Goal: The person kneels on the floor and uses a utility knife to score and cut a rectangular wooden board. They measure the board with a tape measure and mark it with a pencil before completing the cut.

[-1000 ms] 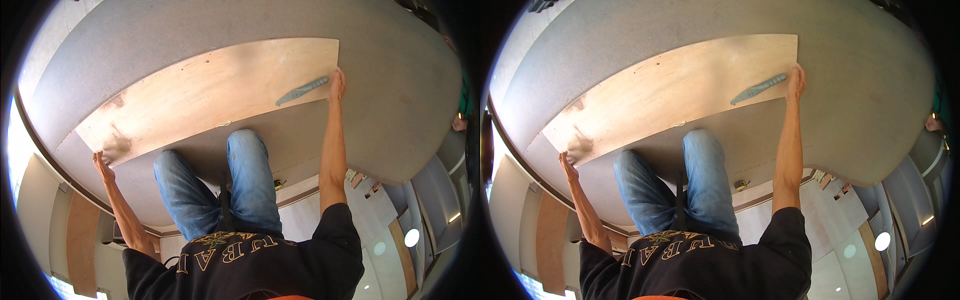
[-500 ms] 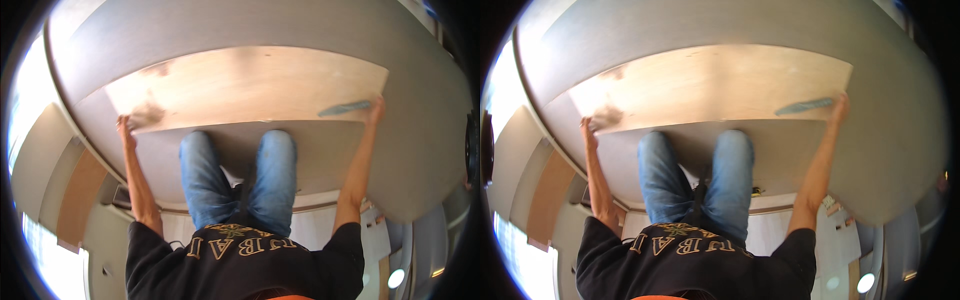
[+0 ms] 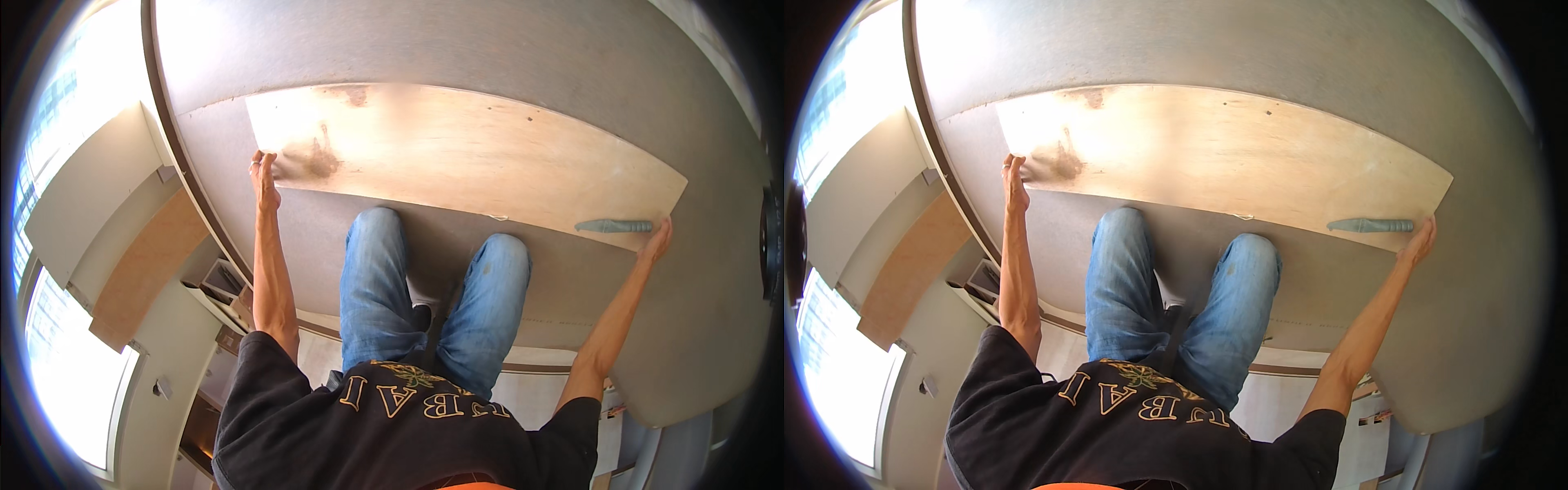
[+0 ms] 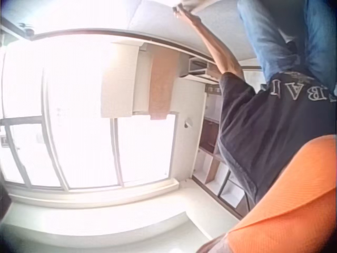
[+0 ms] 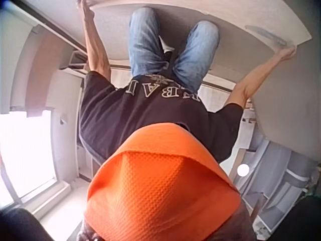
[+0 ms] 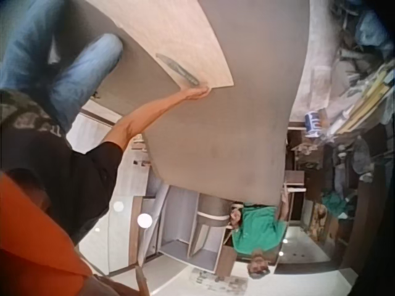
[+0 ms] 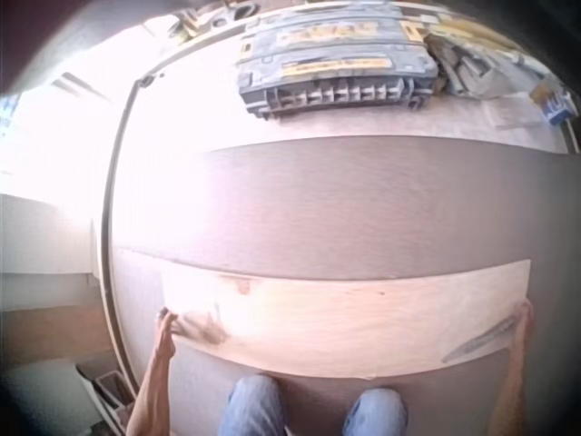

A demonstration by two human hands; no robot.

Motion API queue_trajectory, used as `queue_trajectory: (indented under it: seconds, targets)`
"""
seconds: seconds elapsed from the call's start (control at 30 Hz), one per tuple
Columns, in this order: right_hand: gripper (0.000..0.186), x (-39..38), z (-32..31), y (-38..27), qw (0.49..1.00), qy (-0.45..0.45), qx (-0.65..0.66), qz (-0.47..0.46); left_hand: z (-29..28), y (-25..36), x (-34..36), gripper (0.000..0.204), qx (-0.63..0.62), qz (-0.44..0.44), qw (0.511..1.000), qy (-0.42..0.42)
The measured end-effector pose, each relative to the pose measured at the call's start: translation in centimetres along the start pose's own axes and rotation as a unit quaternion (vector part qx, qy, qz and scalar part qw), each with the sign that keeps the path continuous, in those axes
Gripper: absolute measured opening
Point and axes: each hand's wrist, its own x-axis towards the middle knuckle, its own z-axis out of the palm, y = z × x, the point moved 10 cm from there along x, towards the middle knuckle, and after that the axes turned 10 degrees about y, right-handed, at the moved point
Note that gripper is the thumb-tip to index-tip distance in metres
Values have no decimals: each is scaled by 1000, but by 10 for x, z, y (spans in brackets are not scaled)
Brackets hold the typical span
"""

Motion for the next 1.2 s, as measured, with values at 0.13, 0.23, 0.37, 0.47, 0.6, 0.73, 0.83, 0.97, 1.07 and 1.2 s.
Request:
queue_trajectory:
  seconds: [0.13,0.23,0.37,0.47,0.6,0.73,0.83,0.97,1.07,1.2]
  targets:
    - [54,-1,1,1,1000,1,22,17,-2,-4,4,55,-12,-2,1000,5]
    - [55,-3,0,-2,1000,-1,9,15,3,5,-4,52,-21,-10,1000,13]
    - [55,-1,3,-1,1000,-4,13,10,-2,-2,4,53,-10,-8,1000,-1]
    - [55,0,1,-1,1000,-3,13,4,-1,0,-1,57,-32,-3,999,30]
    - [54,-2,0,-7,1000,6,-16,-16,0,-2,-5,59,-12,-25,999,20]
    - [53,-3,1,-10,999,6,-32,-24,-3,-9,1,62,-21,-18,1000,15]
    - [52,0,-9,0,1000,12,-7,7,5,-9,7,64,-31,10,999,-9]
    - [44,34,-18,28,999,-7,-38,-25,10,-47,19,71,-111,-9,993,-40]
    - [43,17,6,19,999,23,-20,-32,-18,-49,26,42,-79,9,997,-15]
    - [45,2,-4,9,999,20,35,27,2,-8,11,27,9,22,999,-21]
